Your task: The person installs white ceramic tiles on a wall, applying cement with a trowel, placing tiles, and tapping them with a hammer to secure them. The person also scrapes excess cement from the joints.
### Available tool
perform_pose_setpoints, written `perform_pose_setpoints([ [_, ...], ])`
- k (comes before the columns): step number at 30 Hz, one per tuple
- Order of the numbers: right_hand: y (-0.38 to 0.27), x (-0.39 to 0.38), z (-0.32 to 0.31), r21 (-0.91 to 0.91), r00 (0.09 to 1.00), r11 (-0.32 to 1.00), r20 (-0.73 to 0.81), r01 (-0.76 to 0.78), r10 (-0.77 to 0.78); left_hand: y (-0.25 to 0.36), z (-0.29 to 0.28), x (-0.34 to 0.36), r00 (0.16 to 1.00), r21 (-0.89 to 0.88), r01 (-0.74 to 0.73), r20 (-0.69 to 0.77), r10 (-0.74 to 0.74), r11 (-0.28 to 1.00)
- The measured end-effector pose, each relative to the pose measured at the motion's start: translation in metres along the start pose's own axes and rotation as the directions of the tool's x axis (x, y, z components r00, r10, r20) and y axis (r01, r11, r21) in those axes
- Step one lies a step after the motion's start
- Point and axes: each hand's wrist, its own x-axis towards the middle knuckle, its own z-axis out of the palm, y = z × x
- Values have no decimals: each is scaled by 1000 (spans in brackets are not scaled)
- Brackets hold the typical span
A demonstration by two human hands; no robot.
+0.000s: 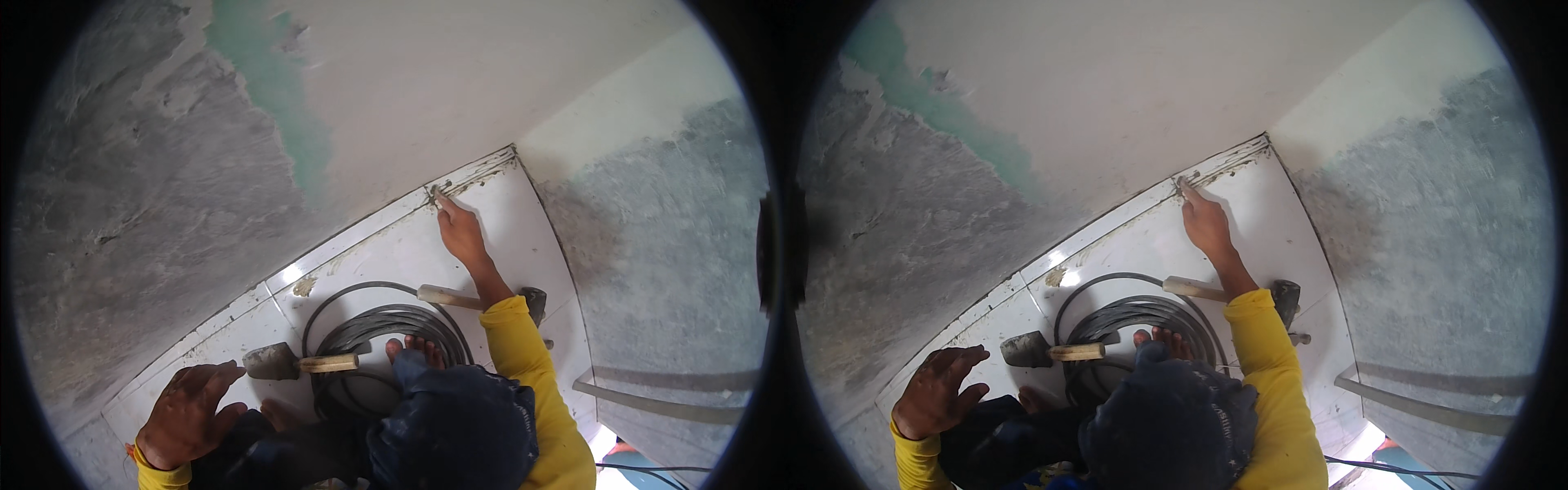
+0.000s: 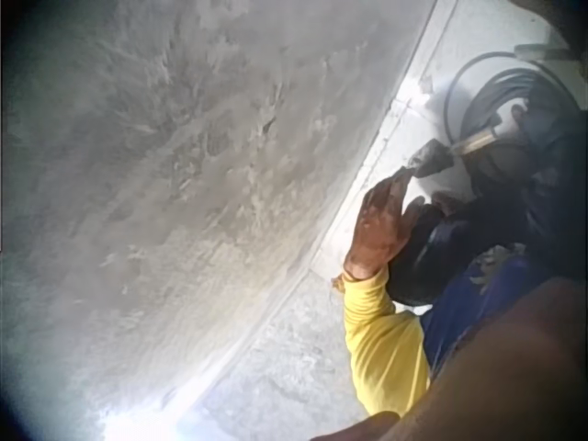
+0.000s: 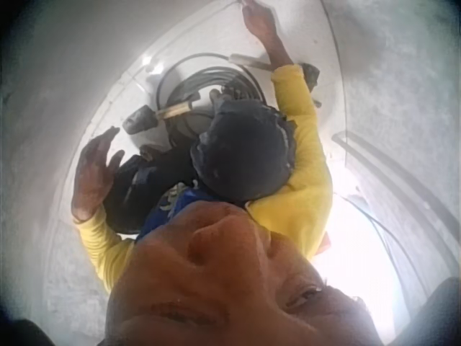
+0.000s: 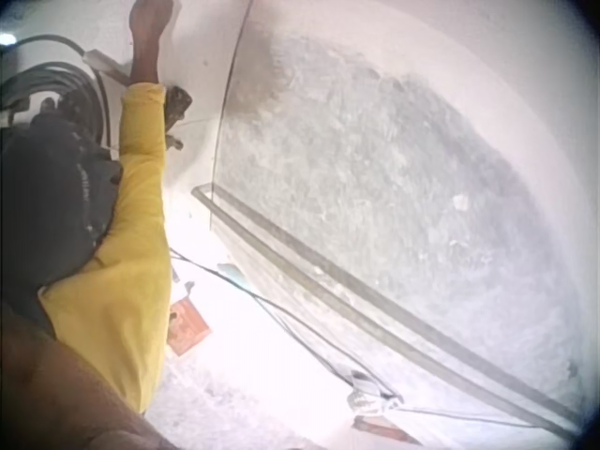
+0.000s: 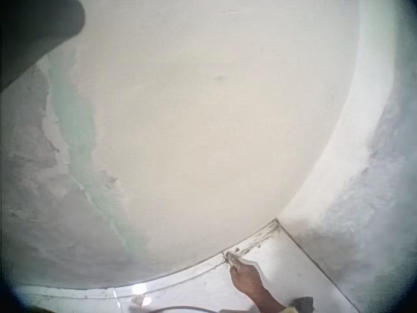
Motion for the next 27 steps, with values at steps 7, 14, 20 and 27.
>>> perform_pose_setpoints([
  [7, -7, 4, 6, -221, 989, 967, 107, 125, -103, 2, -1, -1, 999, -1, -11, -32, 11, 1000],
  [14, -4, 19, -4, -276, 988, 952, 113, 130, -102, 2, -2, -1, 1000, 3, -17, -20, 17, 1000],
  [20, -23, 22, -25, -531, 977, 826, 187, 190, -104, 4, -3, -3, 1000, 2, 16, -12, -16, 1000],
  [27, 4, -7, -31, -540, 960, 795, 200, 277, -198, 4, -4, -4, 999, -23, 0, -45, -1, 1000],
])
